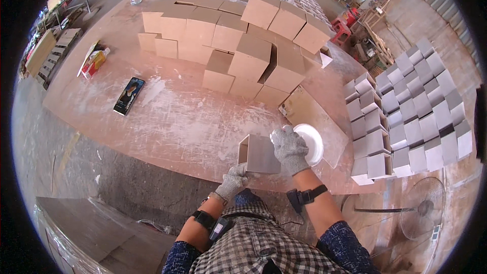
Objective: The person is applying a white substance, likely glue or adhesive, to the edges and interior of a small wooden or cardboard box using a sponge.
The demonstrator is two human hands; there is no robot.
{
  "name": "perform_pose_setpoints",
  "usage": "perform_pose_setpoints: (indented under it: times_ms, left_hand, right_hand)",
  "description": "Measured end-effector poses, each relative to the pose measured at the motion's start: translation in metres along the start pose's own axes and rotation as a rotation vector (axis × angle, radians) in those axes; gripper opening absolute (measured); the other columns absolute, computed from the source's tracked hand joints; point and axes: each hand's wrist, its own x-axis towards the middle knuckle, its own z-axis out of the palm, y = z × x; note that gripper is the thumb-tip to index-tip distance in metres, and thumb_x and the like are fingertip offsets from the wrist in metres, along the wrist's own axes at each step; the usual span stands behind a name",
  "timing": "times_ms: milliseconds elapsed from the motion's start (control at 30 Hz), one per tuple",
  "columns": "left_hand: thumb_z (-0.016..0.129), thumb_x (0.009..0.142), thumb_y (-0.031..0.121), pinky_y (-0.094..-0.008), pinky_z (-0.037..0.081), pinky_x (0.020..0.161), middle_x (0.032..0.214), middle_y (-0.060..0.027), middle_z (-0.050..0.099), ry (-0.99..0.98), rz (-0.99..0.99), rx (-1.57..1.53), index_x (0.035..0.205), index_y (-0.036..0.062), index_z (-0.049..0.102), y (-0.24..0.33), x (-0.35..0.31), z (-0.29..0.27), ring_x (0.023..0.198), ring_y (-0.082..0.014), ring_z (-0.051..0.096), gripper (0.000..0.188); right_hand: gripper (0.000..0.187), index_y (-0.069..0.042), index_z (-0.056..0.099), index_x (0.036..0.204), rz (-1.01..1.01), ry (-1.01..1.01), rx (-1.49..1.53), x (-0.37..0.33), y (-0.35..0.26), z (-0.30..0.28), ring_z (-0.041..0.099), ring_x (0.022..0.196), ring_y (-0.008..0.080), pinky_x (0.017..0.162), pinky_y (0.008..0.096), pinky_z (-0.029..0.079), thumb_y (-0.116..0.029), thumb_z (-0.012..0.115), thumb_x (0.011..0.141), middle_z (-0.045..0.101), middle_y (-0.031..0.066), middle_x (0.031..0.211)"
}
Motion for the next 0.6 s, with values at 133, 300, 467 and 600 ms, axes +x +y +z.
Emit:
perform_pose_setpoints:
  times_ms: [133, 300, 467, 600]
  left_hand:
    - [0.052, 0.072, -0.018, -0.0266, 0.049, 0.082, 0.102, -0.0010, 0.065, -0.013, -0.010, -0.068, 0.105, 0.0049, 0.067, 0.004, -0.004, 0.000, 0.094, -0.0111, 0.059, 0.043]
    - [0.059, 0.076, -0.014, -0.0273, 0.049, 0.081, 0.101, -0.0025, 0.065, 0.004, -0.069, -0.111, 0.104, 0.0048, 0.067, -0.006, -0.004, 0.000, 0.093, -0.0109, 0.058, 0.035]
    - [0.056, 0.075, -0.013, -0.0273, 0.050, 0.077, 0.098, -0.0034, 0.067, 0.033, -0.082, 0.020, 0.102, 0.0044, 0.066, -0.017, 0.000, -0.002, 0.091, -0.0110, 0.060, 0.034]
    - [0.055, 0.075, -0.012, -0.0272, 0.051, 0.076, 0.096, -0.0029, 0.067, -0.024, 0.034, -0.013, 0.104, 0.0040, 0.065, -0.007, -0.003, -0.006, 0.091, -0.0101, 0.061, 0.034]
  right_hand:
    - [0.012, -0.016, 0.058, 0.091, -0.120, 0.163, 0.015, -0.036, -0.010, 0.001, 0.061, 0.077, 0.0307, 0.063, 0.0457, 0.051, -0.021, 0.057, 0.081, 0.052, 0.0100, 0.101]
    - [0.019, -0.014, 0.060, 0.094, -0.236, 0.159, 0.117, -0.118, -0.018, -0.020, 0.059, 0.077, 0.0295, 0.065, 0.0425, 0.050, -0.016, 0.060, 0.076, 0.052, 0.0095, 0.097]
    - [0.021, -0.011, 0.062, 0.100, -0.269, 0.353, 0.317, -0.115, -0.005, -0.052, 0.059, 0.089, 0.0287, 0.072, 0.0415, 0.050, -0.016, 0.062, 0.080, 0.058, 0.0106, 0.093]
    - [0.019, -0.012, 0.062, 0.099, -0.427, 0.464, 0.155, -0.069, -0.005, -0.055, 0.057, 0.093, 0.0267, 0.071, 0.0391, 0.050, -0.016, 0.063, 0.081, 0.058, 0.0050, 0.097]
